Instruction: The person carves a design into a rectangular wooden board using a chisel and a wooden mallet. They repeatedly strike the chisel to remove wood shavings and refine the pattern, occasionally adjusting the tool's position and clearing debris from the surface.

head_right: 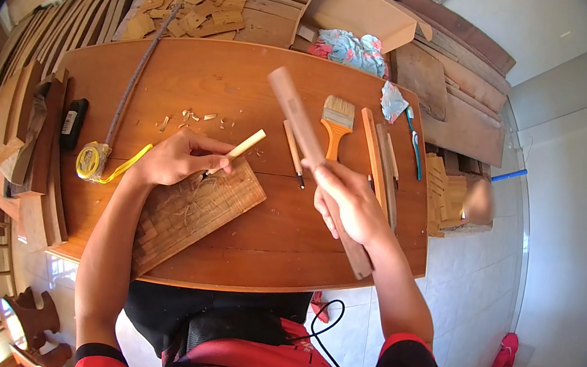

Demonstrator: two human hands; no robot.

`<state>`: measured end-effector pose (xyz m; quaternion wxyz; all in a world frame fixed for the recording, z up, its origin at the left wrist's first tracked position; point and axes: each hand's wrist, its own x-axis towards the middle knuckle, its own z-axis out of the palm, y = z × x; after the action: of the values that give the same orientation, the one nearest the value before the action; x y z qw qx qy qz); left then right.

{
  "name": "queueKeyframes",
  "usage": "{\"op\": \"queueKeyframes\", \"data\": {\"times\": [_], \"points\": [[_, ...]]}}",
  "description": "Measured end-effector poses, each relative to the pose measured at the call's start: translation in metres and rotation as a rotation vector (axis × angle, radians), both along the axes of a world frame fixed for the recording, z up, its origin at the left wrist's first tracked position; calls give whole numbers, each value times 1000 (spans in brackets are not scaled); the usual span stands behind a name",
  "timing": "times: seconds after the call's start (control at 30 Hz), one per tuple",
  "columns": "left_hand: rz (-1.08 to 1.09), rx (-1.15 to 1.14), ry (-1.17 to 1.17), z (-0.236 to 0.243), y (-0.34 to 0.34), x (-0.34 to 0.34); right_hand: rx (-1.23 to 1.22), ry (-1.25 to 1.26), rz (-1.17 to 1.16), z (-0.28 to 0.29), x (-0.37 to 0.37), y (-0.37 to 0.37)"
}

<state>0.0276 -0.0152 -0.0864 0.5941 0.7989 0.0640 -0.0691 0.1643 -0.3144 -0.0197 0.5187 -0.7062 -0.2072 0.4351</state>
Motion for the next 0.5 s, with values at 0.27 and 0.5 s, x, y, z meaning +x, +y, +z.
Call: {"op": "queueKeyframes", "data": {"times": [0.27, 0.5], "points": [[-5, -11, 7, 12, -1, -4, 58, 7, -84, -3, -10, 1], [-18, 4, 29, 14, -2, -3, 93, 61, 25, 1, -5, -2]]}}
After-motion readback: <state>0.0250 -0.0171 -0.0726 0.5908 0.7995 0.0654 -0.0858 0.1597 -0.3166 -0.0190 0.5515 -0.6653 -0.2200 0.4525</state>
